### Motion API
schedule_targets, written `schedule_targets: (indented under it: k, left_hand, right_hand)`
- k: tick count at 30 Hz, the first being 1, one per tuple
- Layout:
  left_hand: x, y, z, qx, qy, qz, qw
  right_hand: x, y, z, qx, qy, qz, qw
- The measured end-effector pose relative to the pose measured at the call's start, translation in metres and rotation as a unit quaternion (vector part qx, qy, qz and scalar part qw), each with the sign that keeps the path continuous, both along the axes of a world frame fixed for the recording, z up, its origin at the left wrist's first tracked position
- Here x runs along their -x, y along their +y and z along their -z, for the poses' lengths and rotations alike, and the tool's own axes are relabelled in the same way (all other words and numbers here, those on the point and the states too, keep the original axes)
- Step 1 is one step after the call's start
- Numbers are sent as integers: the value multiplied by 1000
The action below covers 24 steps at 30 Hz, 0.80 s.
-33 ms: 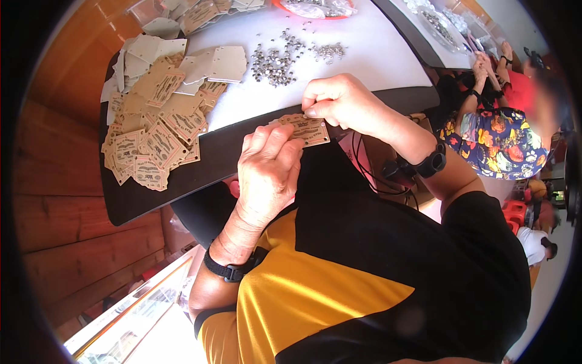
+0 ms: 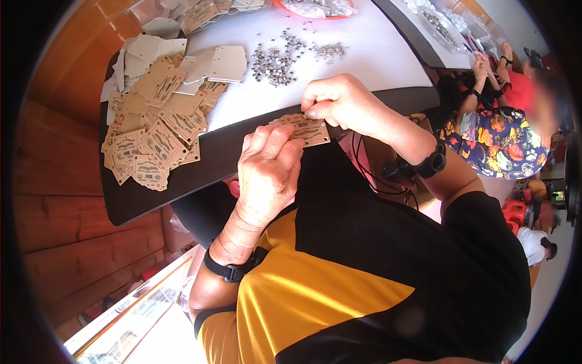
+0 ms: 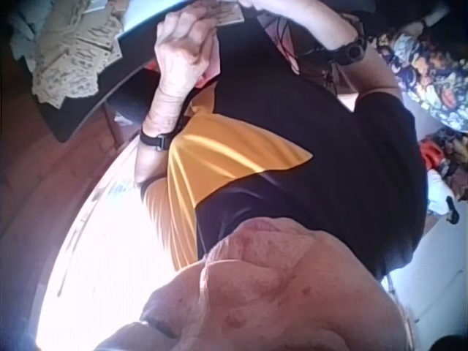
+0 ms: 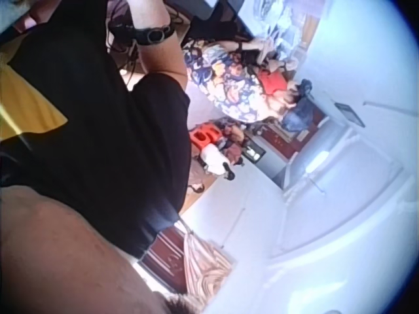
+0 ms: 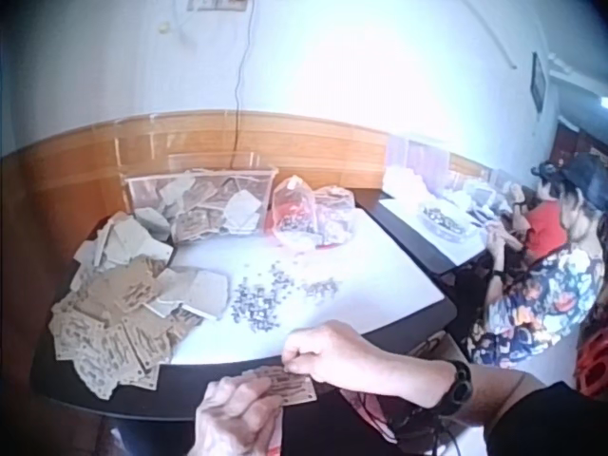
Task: Inserting small metal rivets into pre-cut shoe upper components by hand.
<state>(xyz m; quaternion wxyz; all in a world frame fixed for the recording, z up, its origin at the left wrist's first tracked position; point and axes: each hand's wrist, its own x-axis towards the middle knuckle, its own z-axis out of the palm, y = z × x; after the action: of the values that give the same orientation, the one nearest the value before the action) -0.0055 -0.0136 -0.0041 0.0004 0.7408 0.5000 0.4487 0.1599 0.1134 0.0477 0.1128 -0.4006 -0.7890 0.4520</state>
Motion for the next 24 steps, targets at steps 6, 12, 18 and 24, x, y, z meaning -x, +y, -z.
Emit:
schedule_targets:
  k: [6,12,18,24]
  left_hand:
    - [3,-3,6,-14,12,4,1000]
    - [4,-4,9,-23,9,10,1000]
    - [4,-4,10,-26,4,14,1000]
    - [4,-3,9,-26,7,9,1000]
  right_hand:
    - [-3,-12,18,-303,3,-63,951]
    - [-2,-24,29,-424,-56,-53,902]
    - [-1,-13,19,-278,34,-45,959]
    - [5,-5,3,-103,-15,-46,994]
